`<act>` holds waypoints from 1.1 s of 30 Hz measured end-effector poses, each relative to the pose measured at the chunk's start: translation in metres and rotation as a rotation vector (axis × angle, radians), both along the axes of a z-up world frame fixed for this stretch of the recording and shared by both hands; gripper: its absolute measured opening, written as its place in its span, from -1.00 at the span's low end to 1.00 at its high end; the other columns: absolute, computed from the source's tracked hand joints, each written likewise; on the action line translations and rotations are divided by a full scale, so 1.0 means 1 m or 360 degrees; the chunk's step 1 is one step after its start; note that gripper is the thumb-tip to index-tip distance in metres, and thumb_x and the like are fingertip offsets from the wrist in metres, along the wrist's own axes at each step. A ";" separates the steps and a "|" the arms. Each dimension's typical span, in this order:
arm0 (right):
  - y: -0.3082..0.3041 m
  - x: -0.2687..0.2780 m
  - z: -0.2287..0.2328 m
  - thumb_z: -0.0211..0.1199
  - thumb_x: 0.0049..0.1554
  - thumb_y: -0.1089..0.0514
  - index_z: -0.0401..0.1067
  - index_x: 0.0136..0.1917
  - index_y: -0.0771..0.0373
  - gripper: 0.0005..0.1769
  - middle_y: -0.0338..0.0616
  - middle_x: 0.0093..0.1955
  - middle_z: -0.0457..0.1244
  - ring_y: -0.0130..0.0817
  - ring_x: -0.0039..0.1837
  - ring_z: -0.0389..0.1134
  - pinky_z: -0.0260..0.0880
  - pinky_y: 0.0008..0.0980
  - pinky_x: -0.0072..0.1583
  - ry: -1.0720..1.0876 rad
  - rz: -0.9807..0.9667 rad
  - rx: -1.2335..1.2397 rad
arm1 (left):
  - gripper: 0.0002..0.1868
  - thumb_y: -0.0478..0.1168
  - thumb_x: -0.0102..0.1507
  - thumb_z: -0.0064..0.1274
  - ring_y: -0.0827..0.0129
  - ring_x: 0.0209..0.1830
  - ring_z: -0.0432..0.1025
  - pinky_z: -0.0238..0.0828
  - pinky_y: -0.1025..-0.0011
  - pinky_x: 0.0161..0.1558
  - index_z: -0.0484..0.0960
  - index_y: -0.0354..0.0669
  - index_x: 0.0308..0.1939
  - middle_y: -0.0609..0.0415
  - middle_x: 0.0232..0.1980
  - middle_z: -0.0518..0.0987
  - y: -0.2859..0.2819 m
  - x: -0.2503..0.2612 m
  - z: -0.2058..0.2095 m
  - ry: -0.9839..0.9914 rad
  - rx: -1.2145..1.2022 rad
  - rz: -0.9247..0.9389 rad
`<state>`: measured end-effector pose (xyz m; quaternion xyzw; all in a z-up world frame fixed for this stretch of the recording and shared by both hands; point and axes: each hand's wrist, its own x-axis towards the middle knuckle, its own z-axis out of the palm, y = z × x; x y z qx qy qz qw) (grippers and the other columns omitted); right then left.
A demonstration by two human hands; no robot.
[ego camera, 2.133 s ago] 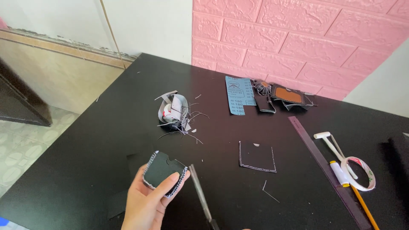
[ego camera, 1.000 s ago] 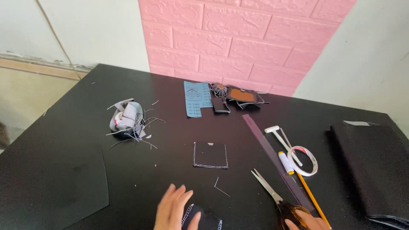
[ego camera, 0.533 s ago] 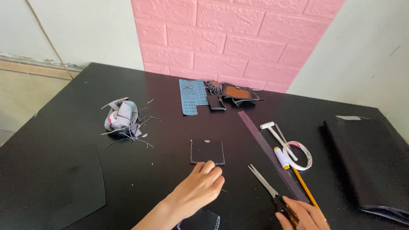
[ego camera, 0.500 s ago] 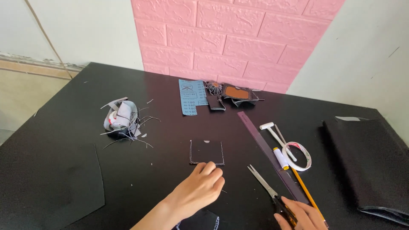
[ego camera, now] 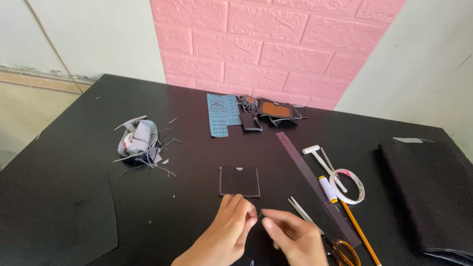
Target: Hand-sewing a leather card holder and trimming the excess thread with scissors
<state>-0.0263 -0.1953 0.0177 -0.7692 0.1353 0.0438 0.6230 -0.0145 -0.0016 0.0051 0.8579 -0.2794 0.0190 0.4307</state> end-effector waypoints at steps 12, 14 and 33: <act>0.000 0.034 -0.010 0.37 0.14 0.22 0.60 -0.18 0.36 -0.86 -0.01 -0.32 0.43 -0.29 -0.20 0.44 0.49 -0.32 -0.04 -0.0380 0.0285 0.0437 | -0.72 -0.04 0.27 0.09 0.51 -0.17 0.73 0.68 0.49 0.02 0.84 -0.06 -0.30 0.18 -0.26 0.81 0.004 0.023 0.007 0.0619 -0.0661 0.0122; 0.006 0.032 0.000 0.38 0.13 0.19 0.61 -0.21 0.37 -0.82 -0.03 -0.33 0.42 -0.28 -0.21 0.45 0.53 -0.31 -0.02 -0.0335 0.0287 0.0426 | -0.74 -0.04 0.27 0.12 0.52 -0.19 0.71 0.67 0.50 0.00 0.84 -0.05 -0.28 0.19 -0.27 0.80 0.005 0.021 0.008 0.0660 -0.0649 0.0121; 0.012 0.026 0.003 0.48 0.02 0.24 0.72 -0.18 0.41 -0.85 0.01 -0.41 0.46 -0.25 -0.32 0.49 0.61 -0.35 -0.14 -0.0368 0.0085 0.0269 | -0.80 -0.10 0.23 0.22 0.56 -0.16 0.71 0.66 0.56 0.07 0.88 -0.06 -0.29 0.25 -0.24 0.86 0.005 0.013 0.029 0.0912 -0.0663 0.0098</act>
